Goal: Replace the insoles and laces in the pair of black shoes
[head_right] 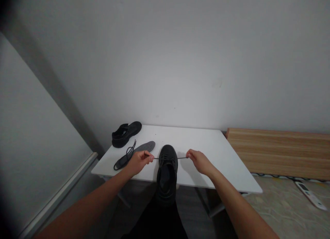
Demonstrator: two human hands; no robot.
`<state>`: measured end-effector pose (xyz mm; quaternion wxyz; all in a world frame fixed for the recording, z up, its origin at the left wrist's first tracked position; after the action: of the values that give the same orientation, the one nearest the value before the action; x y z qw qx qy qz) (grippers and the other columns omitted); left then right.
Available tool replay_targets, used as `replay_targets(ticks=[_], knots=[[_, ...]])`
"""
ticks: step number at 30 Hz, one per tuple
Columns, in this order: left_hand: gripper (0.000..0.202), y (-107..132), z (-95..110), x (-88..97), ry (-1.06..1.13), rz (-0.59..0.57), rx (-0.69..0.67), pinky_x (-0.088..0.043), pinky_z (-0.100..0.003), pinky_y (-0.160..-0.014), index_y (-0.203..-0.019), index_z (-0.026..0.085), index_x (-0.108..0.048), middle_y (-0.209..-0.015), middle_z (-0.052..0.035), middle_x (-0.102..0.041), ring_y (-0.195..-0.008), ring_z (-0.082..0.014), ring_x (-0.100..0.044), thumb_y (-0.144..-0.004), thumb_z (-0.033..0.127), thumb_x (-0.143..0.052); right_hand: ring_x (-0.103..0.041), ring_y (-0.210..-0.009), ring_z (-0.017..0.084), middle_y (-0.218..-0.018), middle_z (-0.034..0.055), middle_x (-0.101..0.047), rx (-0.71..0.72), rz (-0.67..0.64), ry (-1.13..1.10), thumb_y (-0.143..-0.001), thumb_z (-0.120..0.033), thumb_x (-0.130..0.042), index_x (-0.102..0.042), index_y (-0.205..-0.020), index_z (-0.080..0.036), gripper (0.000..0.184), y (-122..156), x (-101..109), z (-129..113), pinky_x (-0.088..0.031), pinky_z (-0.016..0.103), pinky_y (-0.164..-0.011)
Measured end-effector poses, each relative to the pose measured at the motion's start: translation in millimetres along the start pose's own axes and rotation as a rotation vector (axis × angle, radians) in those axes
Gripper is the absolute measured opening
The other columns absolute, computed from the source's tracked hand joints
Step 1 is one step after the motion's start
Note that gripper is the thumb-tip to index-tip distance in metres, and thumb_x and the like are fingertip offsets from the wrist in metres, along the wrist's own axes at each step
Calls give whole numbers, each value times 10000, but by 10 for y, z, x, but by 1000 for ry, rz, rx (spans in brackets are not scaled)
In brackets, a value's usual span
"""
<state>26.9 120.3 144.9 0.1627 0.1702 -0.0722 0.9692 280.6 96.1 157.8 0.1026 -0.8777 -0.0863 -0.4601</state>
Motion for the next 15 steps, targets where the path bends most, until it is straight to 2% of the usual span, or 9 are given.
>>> replay_targets(ticks=[2,4,5,7,9,11,13,15], knots=[[267,71,-216,-43,100,-52,161,-374,-216,-499,-699,126,-608,-625,-31,-616,-538,-104,-512,-724,391,-580,-536,-777,193,-797,56,-609,0,6,76,-883,-318,-293,-551,-801,-210,292,55,-111,74,-399,346,-757],[311,124,-343,-86,190,-104,286,-377,-214,-502,-788,115,-617,-729,-62,-638,-574,-106,-529,-726,416,-575,-526,-803,206,-819,70,-597,-14,23,135,-881,-320,-296,-563,-797,-207,302,74,-190,85,-395,366,-777],[343,135,-372,-82,222,-100,326,-396,-220,-526,-883,117,-613,-822,-83,-644,-627,-117,-551,-727,421,-577,-526,-817,210,-833,76,-594,-19,24,130,-879,-326,-302,-564,-804,-205,299,73,-218,67,-396,373,-785],[462,123,-368,8,204,0,345,-443,-257,-611,-1098,141,-543,-1039,-120,-606,-774,-154,-578,-719,399,-597,-538,-854,209,-881,80,-600,-13,-3,12,-876,-342,-316,-554,-856,-200,278,60,-262,-9,-407,370,-800],[566,89,-237,163,41,169,227,-457,-320,-735,-1216,168,-467,-1201,-137,-518,-932,-198,-552,-703,346,-626,-553,-906,201,-956,83,-607,-11,-31,-169,-867,-357,-350,-524,-962,-196,255,43,-282,-104,-418,364,-823],[540,80,28,243,-194,287,-16,-403,-381,-881,-1227,195,-477,-1267,-115,-466,-1071,-230,-478,-716,301,-619,-560,-936,197,-1004,84,-607,-17,-46,-297,-844,-356,-409,-480,-1059,-194,278,26,-296,-193,-424,367,-832],[410,96,272,150,-372,244,-242,-331,-405,-965,-1166,231,-547,-1226,-69,-513,-1126,-229,-426,-762,297,-581,-572,-897,193,-964,71,-616,-20,-61,-332,-820,-338,-458,-453,-1096,-196,311,9,-321,-265,-433,364,-798],[268,102,390,-15,-447,107,-342,-333,-393,-957,-1042,238,-626,-1096,-41,-601,-1073,-211,-454,-799,321,-547,-576,-800,179,-854,38,-617,-19,-61,-317,-811,-318,-470,-450,-1081,-201,295,-12,-346,-309,-437,344,-732]])
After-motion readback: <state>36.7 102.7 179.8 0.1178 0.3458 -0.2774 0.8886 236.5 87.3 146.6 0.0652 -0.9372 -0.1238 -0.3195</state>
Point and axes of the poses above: each hand's wrist, its own y-axis away from the middle knuckle, its own x-axis out of the back of the hand, z = x × y, the point moved 7 cm from there along -y, towards the middle knuckle
